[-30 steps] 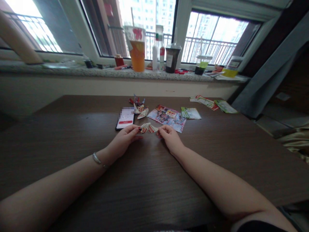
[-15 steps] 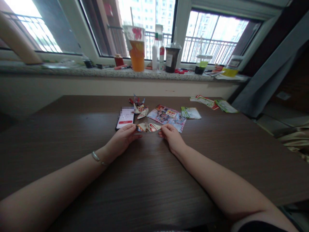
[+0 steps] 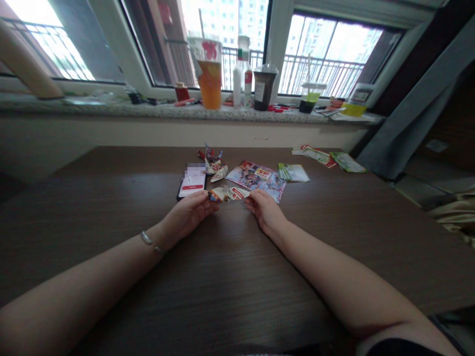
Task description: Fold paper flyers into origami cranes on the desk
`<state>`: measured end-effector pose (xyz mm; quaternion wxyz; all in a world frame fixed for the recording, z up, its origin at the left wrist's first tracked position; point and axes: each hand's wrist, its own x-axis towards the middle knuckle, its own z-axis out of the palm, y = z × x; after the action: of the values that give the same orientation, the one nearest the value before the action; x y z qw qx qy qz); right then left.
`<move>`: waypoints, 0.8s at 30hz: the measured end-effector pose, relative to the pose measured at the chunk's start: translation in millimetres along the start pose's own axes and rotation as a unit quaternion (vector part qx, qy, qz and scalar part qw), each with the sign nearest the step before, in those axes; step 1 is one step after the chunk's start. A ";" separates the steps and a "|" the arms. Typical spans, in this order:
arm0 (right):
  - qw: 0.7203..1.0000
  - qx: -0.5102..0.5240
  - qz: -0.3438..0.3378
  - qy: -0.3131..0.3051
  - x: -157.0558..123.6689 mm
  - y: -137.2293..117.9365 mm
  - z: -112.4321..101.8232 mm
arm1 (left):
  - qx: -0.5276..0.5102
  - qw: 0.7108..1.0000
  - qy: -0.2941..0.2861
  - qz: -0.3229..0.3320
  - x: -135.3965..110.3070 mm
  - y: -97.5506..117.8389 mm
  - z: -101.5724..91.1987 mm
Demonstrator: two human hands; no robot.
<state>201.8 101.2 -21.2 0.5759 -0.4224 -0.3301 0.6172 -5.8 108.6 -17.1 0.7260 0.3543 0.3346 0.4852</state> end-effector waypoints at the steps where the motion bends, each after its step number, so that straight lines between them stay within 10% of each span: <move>1: 1.000 -0.002 -0.001 -0.002 0.1 0.1 -0.3 | -0.004 1.000 -0.007 -0.003 -0.2 0.0 -0.1; 24: 0.971 -0.217 -0.040 -0.086 -9.1 3.4 10.8 | 0.081 0.996 -0.033 0.024 -2.4 -6.6 6.1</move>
<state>190.4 92.7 -18.4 0.4638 -0.4691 -0.5213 0.5414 1.6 103.3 -19.1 0.6938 0.4353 0.3404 0.4618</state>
